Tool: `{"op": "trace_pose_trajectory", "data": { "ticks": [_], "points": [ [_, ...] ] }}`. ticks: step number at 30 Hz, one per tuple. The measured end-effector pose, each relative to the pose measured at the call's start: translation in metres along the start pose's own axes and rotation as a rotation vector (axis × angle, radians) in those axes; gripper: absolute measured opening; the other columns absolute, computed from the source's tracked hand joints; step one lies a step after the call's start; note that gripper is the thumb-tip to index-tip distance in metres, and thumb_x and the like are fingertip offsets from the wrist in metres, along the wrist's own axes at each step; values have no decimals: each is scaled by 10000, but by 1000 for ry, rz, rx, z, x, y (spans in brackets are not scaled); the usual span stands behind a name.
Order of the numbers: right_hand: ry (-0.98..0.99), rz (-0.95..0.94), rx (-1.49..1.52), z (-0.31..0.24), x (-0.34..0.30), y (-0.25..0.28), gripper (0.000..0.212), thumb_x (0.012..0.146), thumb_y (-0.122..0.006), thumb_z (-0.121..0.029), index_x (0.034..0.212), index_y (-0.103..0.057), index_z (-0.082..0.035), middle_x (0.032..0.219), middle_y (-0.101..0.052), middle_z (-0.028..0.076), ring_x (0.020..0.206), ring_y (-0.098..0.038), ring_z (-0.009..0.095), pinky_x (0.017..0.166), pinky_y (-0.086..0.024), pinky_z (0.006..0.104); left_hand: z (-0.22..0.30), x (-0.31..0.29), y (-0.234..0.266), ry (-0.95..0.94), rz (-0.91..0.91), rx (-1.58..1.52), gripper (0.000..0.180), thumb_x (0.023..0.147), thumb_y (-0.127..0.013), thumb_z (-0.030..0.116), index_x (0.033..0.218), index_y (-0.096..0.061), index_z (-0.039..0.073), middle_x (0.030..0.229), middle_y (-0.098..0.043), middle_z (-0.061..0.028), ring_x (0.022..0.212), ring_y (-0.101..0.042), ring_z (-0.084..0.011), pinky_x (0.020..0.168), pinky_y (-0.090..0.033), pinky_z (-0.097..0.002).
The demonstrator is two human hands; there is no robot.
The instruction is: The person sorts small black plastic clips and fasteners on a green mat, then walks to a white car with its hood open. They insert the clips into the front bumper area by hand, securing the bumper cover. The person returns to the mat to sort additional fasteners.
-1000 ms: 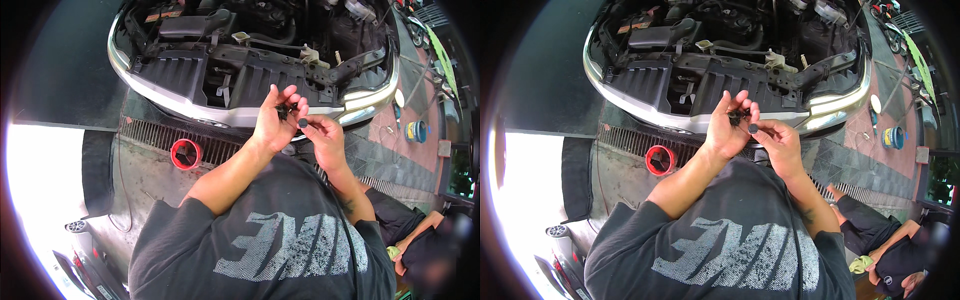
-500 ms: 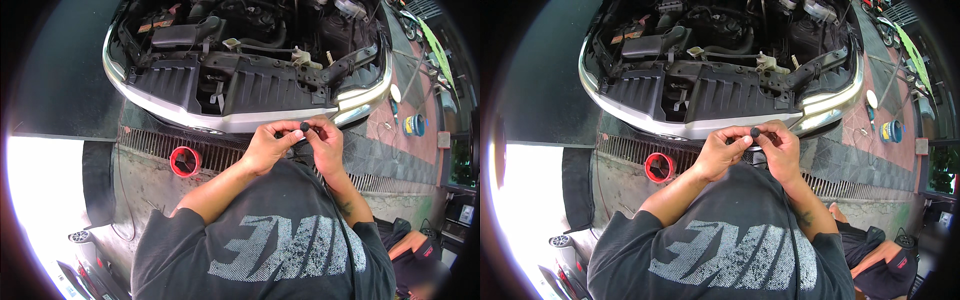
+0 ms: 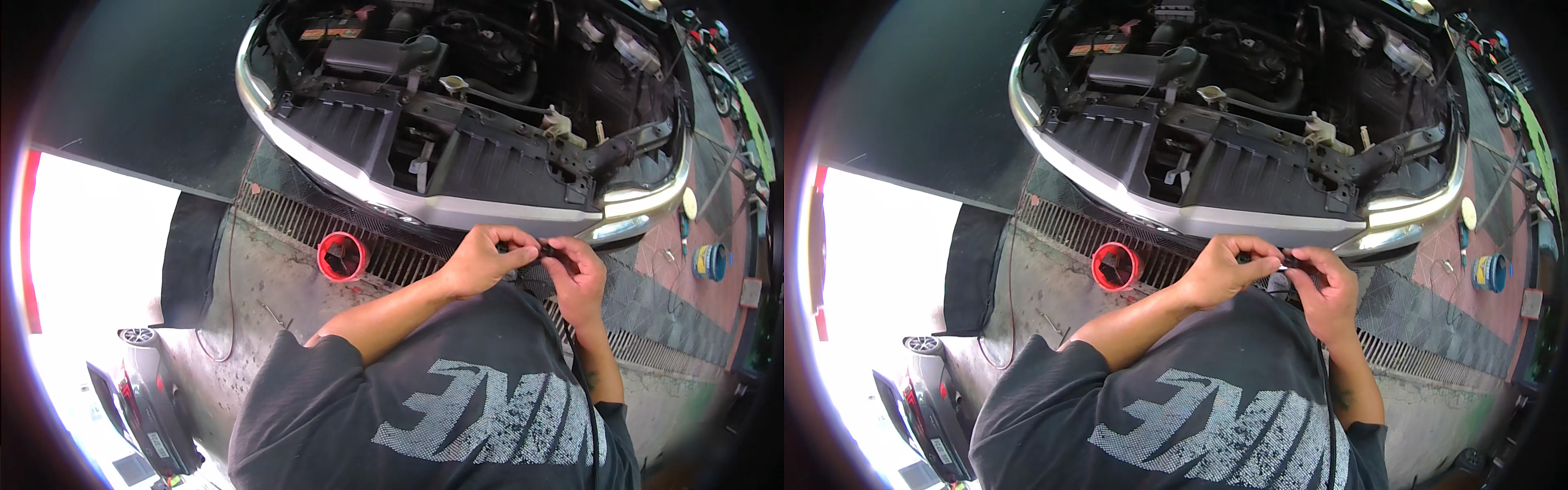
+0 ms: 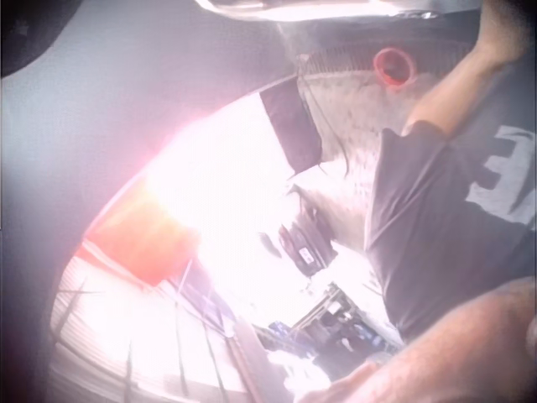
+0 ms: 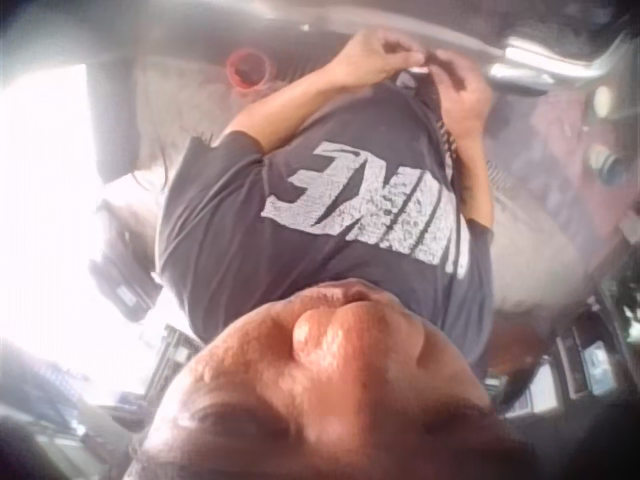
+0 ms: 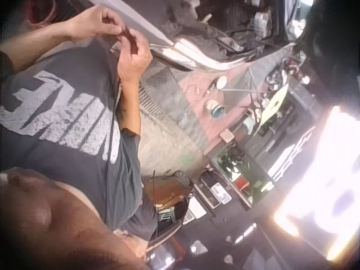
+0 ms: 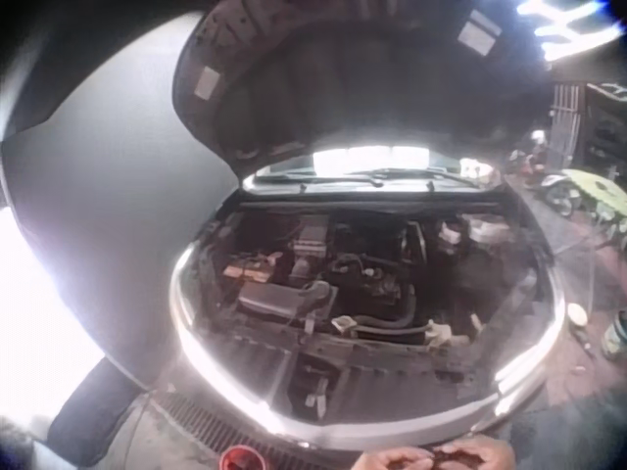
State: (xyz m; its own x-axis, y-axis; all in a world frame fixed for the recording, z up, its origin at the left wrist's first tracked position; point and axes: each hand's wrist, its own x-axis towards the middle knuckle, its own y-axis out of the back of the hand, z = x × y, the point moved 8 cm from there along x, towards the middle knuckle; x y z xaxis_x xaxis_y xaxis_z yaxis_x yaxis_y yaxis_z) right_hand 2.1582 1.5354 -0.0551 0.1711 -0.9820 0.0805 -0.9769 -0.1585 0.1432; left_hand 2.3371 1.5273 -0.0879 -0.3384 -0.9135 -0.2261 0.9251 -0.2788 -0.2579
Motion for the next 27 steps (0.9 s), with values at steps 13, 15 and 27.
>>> {"op": "trace_pose_trajectory", "data": {
  "ticks": [13, 15, 27],
  "points": [
    [34, -220, -150, -4, -14, -25, 268, 833, -869, 38, 1094, -811, 23, 1062, -803, 137, 960, -769, 207, 859, -603, 305, 1, -37, 14, 47, -90, 232, 212, 919, -818, 161, 1033, -835, -16, 835, -743, -10, 783, -619, -55, 734, -514, -258],
    [56, -272, -167, -6, -17, -26, 277, 811, -887, 22, 1078, -815, 20, 1041, -809, 138, 950, -775, 218, 854, -605, 310, -1, -40, 13, 19, -123, 206, 200, 912, -810, 143, 1025, -836, -20, 868, -772, -27, 808, -641, -65, 759, -522, -261],
    [119, -423, -170, -18, -49, -39, 281, 779, -913, 11, 1047, -830, -3, 986, -823, 150, 857, -799, 259, 787, -627, 328, -32, -70, 0, 100, -205, 188, 197, 897, -816, 127, 1017, -832, -29, 891, -775, -57, 832, -671, -83, 789, -543, -276]
  ]
}}
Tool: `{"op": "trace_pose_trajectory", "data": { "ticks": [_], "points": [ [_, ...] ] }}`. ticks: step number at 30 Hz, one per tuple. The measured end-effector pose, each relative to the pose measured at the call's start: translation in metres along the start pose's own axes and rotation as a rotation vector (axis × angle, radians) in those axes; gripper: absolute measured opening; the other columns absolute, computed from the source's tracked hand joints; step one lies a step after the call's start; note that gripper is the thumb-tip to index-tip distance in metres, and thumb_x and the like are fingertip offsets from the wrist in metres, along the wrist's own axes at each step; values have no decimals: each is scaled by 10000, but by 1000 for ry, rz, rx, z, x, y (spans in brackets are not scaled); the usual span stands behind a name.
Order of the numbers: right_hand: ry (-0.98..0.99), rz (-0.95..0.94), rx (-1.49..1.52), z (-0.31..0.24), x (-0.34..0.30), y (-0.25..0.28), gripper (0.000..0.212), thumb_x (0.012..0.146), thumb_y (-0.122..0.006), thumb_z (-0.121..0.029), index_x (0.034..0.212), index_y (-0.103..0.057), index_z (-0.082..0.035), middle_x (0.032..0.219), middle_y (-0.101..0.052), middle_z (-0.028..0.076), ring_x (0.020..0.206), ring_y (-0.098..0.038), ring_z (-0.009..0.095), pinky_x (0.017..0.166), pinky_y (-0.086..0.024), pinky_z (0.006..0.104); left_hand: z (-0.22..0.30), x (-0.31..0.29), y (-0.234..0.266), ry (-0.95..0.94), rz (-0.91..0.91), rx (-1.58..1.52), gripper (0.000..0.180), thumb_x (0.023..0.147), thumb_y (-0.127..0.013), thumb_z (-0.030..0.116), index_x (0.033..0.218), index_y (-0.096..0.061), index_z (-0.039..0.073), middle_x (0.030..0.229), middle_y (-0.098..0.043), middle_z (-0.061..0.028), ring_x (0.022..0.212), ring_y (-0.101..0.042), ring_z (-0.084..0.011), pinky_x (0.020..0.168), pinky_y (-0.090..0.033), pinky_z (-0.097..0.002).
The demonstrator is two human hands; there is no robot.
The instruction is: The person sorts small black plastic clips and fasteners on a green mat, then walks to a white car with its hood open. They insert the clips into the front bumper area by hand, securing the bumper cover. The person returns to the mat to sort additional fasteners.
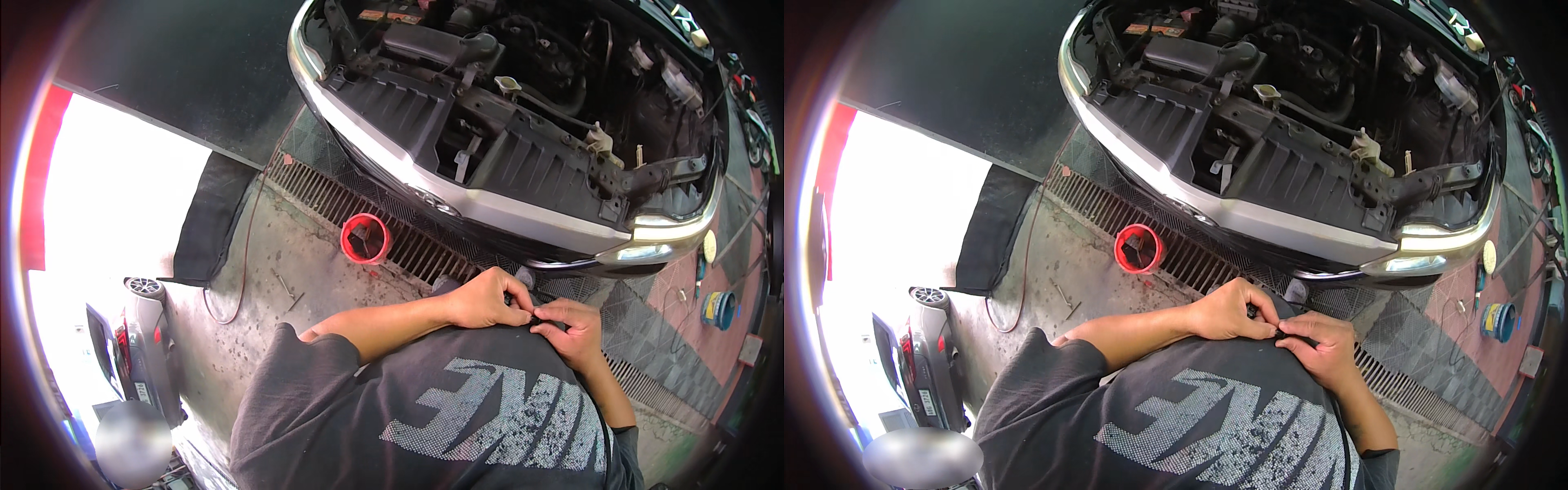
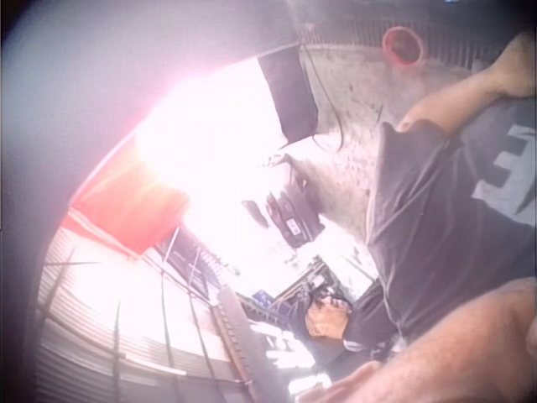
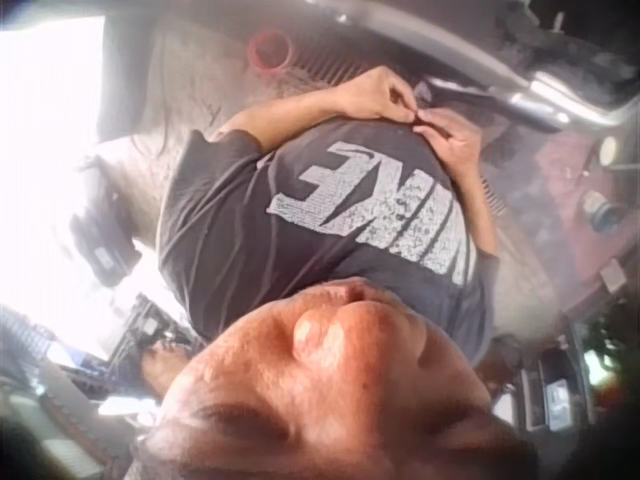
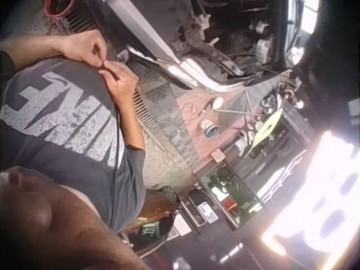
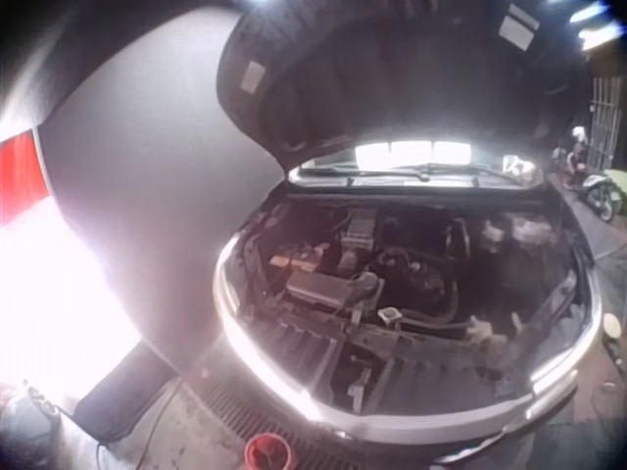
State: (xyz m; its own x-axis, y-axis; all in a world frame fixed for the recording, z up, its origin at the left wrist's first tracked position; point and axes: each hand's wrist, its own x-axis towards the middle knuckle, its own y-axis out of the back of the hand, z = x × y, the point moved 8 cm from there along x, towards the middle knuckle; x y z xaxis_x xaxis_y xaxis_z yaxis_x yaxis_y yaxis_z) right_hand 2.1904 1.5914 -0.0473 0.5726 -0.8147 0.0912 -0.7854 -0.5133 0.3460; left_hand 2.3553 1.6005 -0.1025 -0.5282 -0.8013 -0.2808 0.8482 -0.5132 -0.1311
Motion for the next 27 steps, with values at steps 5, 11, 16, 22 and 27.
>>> {"op": "trace_pose_trajectory", "data": {
  "ticks": [5, 11, 16, 22, 27],
  "points": [
    [-12, 112, -92, 1, -6, 5, 289, 776, -917, 5, 1053, -836, -6, 980, -816, 146, 848, -788, 251, 759, -618, 330, 3, 3, 2, -23, 62, 54, 257, 925, -812, 191, 1050, -826, -33, 900, -768, -54, 843, -680, -89, 790, -544, -276],
    [27, 198, -197, 5, -10, 11, 273, 779, -913, 8, 1039, -833, 1, 968, -811, 140, 826, -777, 248, 730, -606, 324, -3, 5, -2, 23, 50, -12, 327, 951, -831, 268, 1116, -820, -14, 887, -744, -15, 833, -627, -73, 774, -519, -272],
    [31, 232, -146, 6, -18, 23, 232, 822, -892, -4, 1044, -828, -9, 984, -810, 143, 846, -781, 254, 750, -609, 329, -2, 15, -8, 93, 57, -34, 319, 968, -830, 288, 1103, -825, -1, 866, -722, -3, 827, -609, -63, 756, -509, -273],
    [5, 246, -188, 4, -13, 29, 191, 879, -851, -46, 1058, -791, -18, 982, -797, 145, 872, -789, 289, 786, -619, 357, 1, 19, -9, 53, 125, 45, 227, 991, -801, 164, 1116, -794, -25, 917, -750, -16, 858, -623, -55, 794, -525, -254],
    [39, 268, -227, 4, -16, 45, 224, 873, -842, -35, 1087, -781, -17, 985, -791, 149, 865, -791, 287, 775, -621, 350, 19, 35, -19, -40, 129, 167, 212, 999, -786, 139, 1114, -784, -40, 904, -734, -10, 838, -587, -54, 785, -517, -250]
  ]
}}
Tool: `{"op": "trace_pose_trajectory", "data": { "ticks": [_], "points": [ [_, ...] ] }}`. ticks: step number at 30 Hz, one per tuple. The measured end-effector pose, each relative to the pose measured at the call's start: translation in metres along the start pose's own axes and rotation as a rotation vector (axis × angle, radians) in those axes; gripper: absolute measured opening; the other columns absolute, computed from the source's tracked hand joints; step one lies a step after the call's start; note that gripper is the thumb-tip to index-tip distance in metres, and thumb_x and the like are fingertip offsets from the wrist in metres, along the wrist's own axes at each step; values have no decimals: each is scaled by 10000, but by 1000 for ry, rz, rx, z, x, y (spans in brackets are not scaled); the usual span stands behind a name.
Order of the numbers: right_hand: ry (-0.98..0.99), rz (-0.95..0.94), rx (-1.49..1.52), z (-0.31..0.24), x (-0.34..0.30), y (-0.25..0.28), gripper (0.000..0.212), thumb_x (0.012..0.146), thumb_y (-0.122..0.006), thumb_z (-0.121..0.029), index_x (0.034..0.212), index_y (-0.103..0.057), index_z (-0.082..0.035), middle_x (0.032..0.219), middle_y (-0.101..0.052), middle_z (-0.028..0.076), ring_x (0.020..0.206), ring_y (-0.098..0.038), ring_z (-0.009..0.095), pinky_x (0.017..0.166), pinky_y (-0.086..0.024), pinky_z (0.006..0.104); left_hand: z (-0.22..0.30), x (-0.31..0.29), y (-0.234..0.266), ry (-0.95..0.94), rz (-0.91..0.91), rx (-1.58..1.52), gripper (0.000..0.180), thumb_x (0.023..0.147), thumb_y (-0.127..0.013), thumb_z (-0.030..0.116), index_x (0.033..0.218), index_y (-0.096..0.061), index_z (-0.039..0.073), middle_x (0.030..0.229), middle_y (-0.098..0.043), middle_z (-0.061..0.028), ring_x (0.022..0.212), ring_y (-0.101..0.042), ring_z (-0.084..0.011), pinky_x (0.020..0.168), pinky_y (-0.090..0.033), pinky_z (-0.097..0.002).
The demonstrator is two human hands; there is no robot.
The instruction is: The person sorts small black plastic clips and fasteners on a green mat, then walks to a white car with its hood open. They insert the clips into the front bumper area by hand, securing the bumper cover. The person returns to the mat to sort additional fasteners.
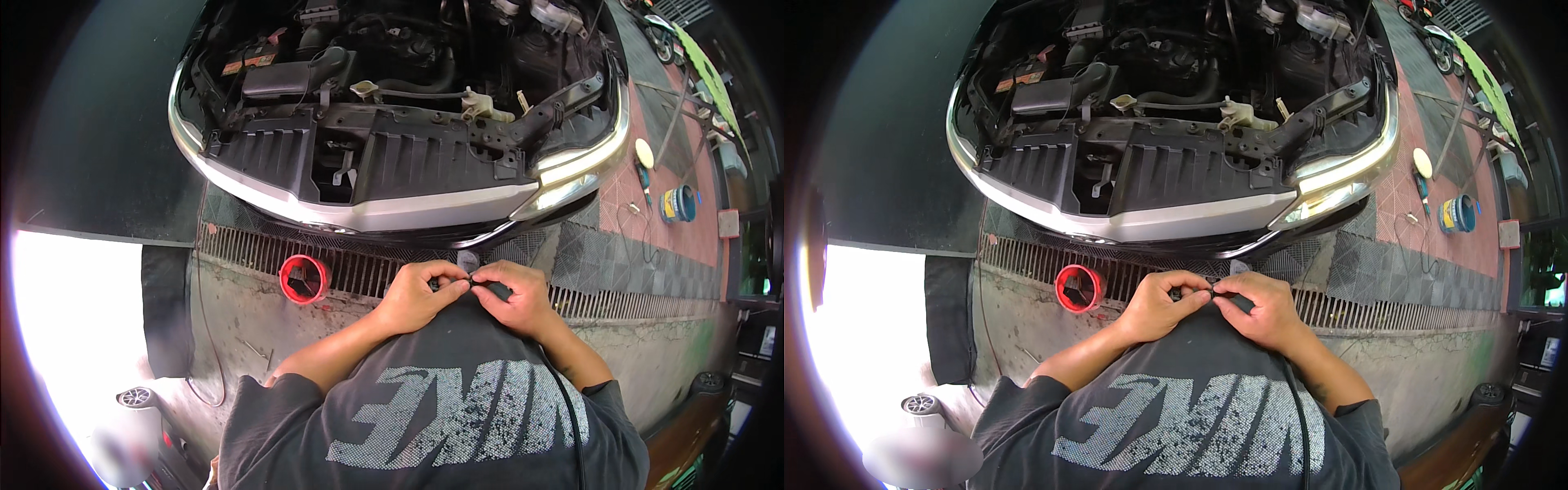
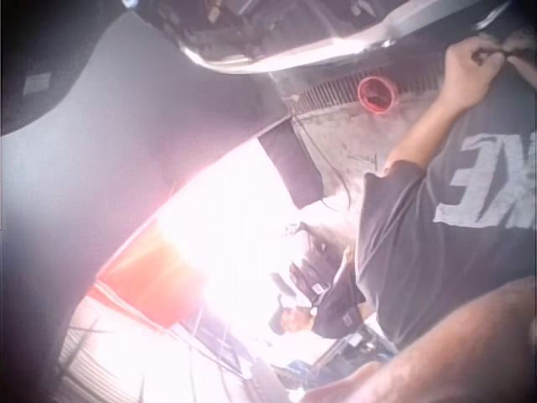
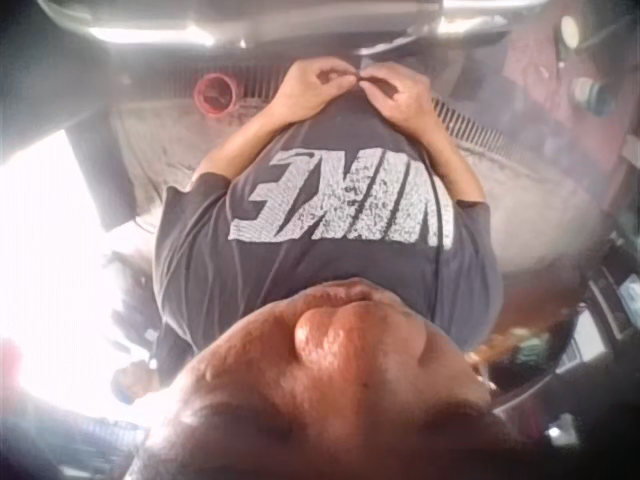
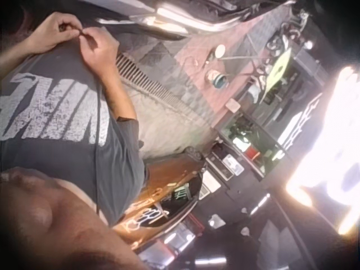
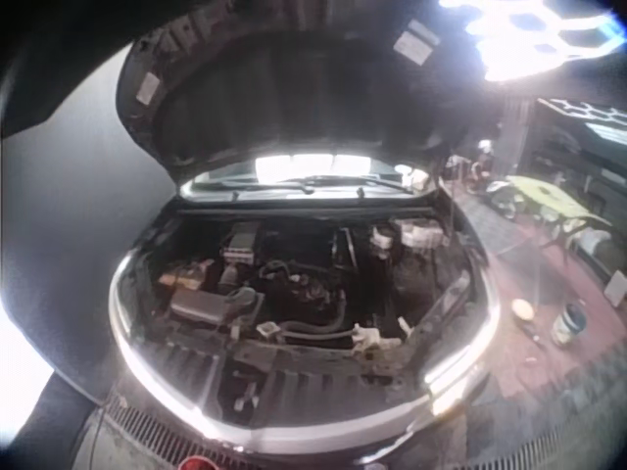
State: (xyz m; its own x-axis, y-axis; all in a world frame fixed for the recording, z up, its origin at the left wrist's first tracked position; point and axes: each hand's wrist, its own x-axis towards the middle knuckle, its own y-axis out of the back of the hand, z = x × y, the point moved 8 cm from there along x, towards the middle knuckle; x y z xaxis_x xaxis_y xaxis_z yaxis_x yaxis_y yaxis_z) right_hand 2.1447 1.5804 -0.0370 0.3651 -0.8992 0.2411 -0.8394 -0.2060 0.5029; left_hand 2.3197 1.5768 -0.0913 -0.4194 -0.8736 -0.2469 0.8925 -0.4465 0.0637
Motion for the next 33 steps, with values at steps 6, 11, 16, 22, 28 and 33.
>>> {"op": "trace_pose_trajectory", "data": {
  "ticks": [6, 11, 16, 22, 28, 33],
  "points": [
    [-226, 82, 130, 36, 0, 19, 214, 899, -831, -50, 1099, -781, 5, 991, -797, 136, 862, -782, 210, 770, -607, 315, 16, 32, -6, -156, 79, 69, 203, 1000, -784, 126, 1114, -781, -42, 929, -765, -49, 842, -631, -91, 790, -536, -285],
    [-254, 209, 23, 81, 23, 52, 228, 950, -812, -113, 1133, -787, 20, 978, -796, 93, 843, -728, 128, 779, -578, 286, 12, 100, -4, -277, 168, 217, 223, 992, -787, 189, 1114, -824, 6, 955, -786, -141, 808, -680, -157, 770, -553, -325],
    [-318, 353, -102, 169, 53, 109, 224, 959, -796, -94, 1153, -784, 17, 995, -801, 95, 859, -744, 151, 810, -588, 311, 14, 196, 9, -546, 365, 615, 260, 977, -788, 271, 1190, -833, 131, 908, -749, -122, 760, -717, -317, 699, -575, -427],
    [-188, 232, -275, 169, 89, 100, 180, 945, -771, -39, 1120, -753, 4, 994, -772, 152, 856, -774, 262, 780, -603, 360, 1, 233, -1, -708, 394, 862, 225, 975, -775, 335, 1171, -838, 242, 805, -670, -57, 735, -714, -309, 655, -580, -456],
    [-143, 195, -368, 174, 110, 88, 170, 948, -757, -17, 1118, -741, -8, 977, -741, 167, 849, -760, 326, 766, -603, 399, -2, 238, 2, -717, 379, 811, 203, 968, -782, 320, 1146, -842, 241, 791, -663, -47, 715, -709, -298, 623, -572, -447],
    [-120, 236, -358, 178, 112, 94, 176, 948, -761, -20, 1122, -742, -2, 976, -737, 169, 846, -759, 326, 767, -600, 402, 1, 237, 4, -747, 370, 761, 193, 954, -799, 288, 1126, -847, 217, 792, -671, -50, 715, -711, -301, 629, -573, -447]
  ]
}}
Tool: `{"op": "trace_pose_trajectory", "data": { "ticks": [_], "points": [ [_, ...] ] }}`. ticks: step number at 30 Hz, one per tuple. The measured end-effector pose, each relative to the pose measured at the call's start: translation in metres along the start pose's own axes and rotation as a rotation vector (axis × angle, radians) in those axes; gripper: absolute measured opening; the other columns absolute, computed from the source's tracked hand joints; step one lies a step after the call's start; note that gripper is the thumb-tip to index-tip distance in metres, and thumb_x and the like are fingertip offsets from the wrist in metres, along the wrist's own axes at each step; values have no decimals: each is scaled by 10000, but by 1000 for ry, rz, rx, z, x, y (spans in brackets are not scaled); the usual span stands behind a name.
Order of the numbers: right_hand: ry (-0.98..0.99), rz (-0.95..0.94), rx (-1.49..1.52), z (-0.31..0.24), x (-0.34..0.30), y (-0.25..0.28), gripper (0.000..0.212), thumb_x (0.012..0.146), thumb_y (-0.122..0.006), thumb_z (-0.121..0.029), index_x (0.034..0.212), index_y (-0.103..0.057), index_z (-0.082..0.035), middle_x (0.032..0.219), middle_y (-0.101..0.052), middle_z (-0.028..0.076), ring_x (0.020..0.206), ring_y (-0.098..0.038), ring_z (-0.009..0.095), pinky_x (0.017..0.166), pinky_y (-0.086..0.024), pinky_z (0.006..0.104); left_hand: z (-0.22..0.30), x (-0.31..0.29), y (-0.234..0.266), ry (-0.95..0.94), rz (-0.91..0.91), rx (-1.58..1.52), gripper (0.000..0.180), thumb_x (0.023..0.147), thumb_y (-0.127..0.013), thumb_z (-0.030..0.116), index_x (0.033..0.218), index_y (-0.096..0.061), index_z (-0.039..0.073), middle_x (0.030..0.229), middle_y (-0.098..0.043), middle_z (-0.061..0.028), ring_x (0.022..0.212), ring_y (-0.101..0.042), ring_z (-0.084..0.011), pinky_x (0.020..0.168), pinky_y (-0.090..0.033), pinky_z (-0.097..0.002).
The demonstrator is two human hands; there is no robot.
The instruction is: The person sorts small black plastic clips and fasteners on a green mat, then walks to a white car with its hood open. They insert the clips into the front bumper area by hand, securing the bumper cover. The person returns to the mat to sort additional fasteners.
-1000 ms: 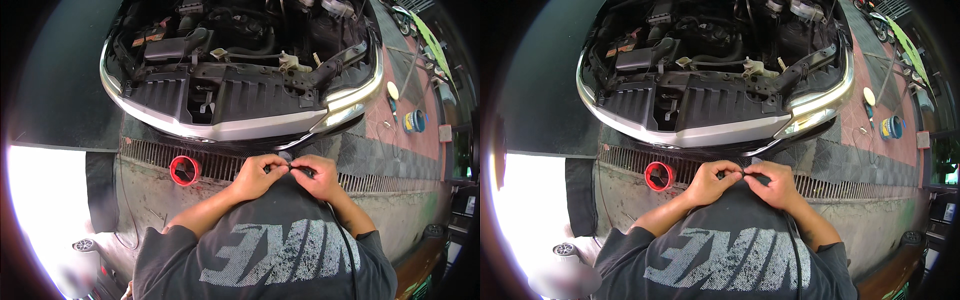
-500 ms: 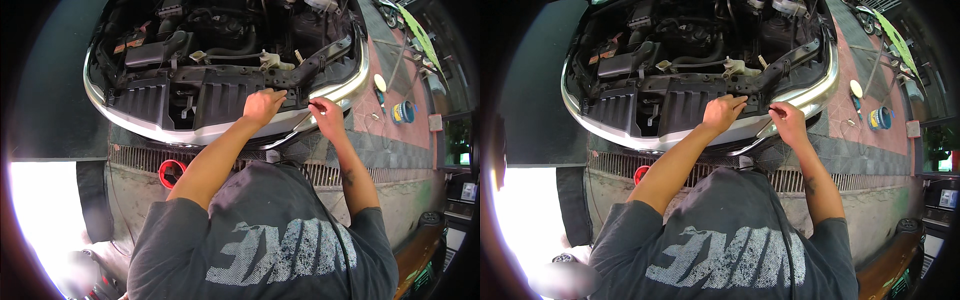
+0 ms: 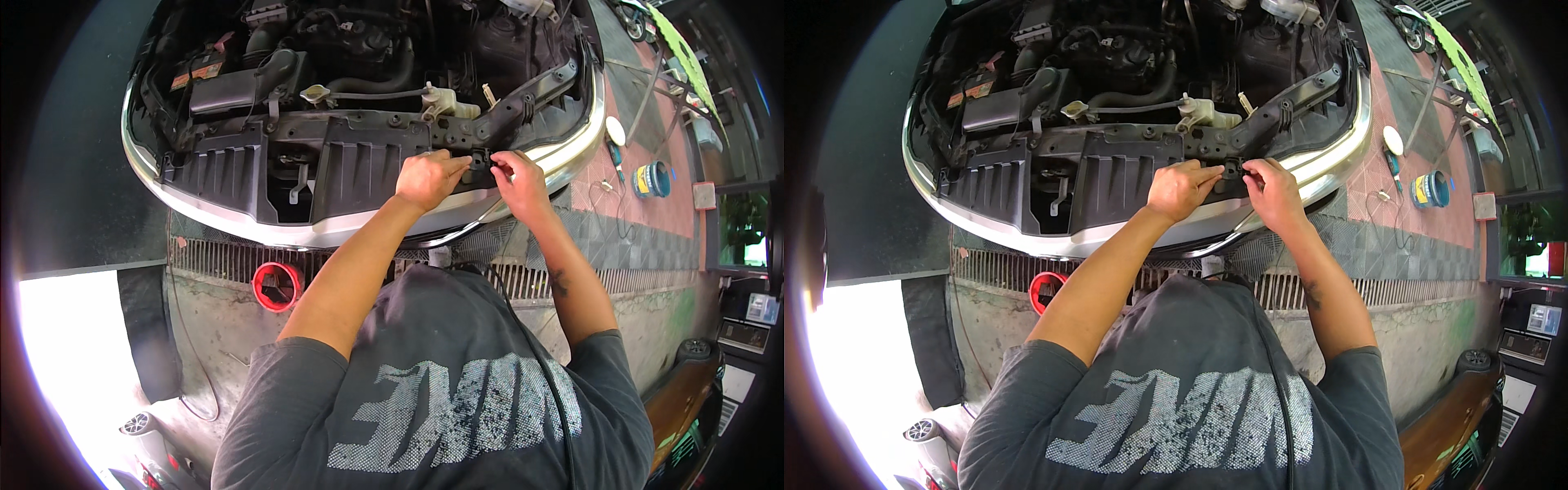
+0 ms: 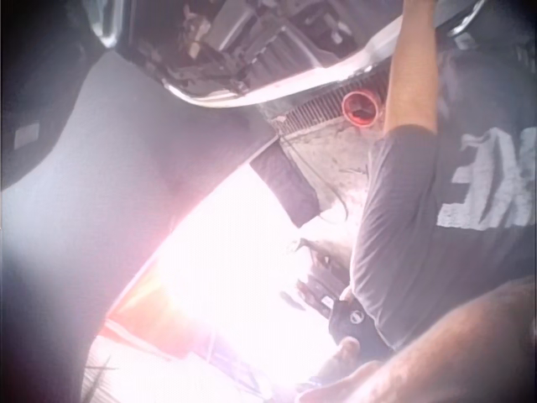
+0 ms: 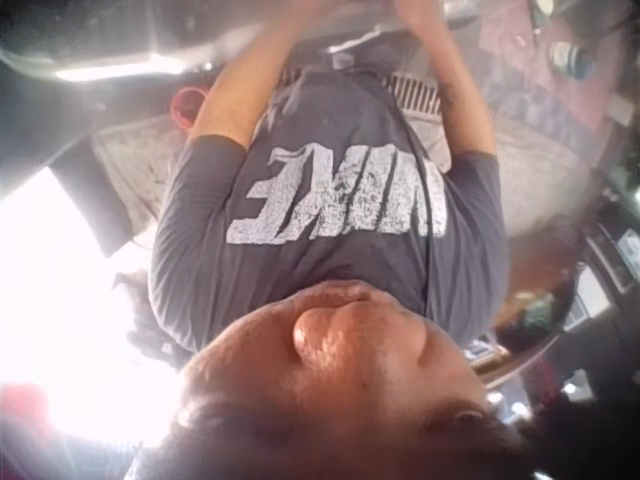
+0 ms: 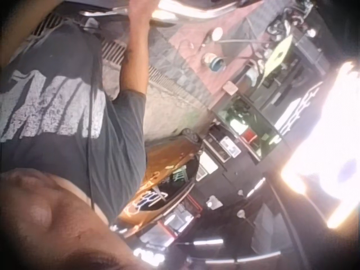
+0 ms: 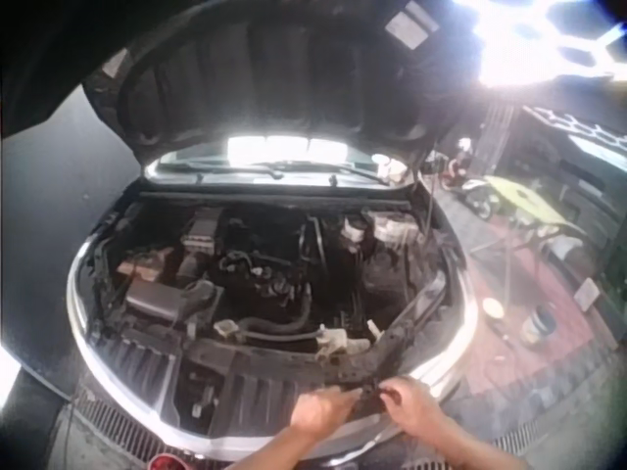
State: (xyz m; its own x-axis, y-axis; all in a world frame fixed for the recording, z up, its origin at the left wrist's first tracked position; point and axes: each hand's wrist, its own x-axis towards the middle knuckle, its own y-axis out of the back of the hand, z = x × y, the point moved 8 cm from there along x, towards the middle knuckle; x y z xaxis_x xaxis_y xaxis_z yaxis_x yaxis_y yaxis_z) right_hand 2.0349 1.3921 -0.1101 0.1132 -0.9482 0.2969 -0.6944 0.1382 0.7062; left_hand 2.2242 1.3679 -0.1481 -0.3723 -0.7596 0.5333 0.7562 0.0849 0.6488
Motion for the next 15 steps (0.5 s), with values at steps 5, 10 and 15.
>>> {"op": "trace_pose_trajectory", "data": {
  "ticks": [5, 10, 15],
  "points": [
    [-69, -40, -22, 6, 0, -5, 182, 948, -764, -18, 1128, -752, 4, 1011, -751, 157, 866, -764, 295, 781, -601, 377, -4, 2, 3, 27, -1, -66, 170, 937, -804, 217, 1092, -847, 161, 831, -712, -65, 740, -724, -312, 642, -580, -444],
    [-76, -72, -33, 7, 2, -8, 177, 956, -755, -20, 1132, -756, 0, 1032, -753, 157, 897, -764, 303, 800, -600, 380, -6, 2, 4, 28, 8, -124, 163, 929, -798, 193, 1075, -844, 137, 863, -734, -74, 765, -734, -320, 659, -588, -443],
    [67, -45, -179, -12, 7, -12, 168, 954, -740, -33, 1119, -758, -8, 1043, -745, 174, 938, -746, 363, 843, -593, 415, -6, 2, 4, 43, -8, -108, 157, 928, -797, 200, 1069, -845, 150, 862, -731, -72, 786, -739, -324, 680, -593, -449]
  ]
}}
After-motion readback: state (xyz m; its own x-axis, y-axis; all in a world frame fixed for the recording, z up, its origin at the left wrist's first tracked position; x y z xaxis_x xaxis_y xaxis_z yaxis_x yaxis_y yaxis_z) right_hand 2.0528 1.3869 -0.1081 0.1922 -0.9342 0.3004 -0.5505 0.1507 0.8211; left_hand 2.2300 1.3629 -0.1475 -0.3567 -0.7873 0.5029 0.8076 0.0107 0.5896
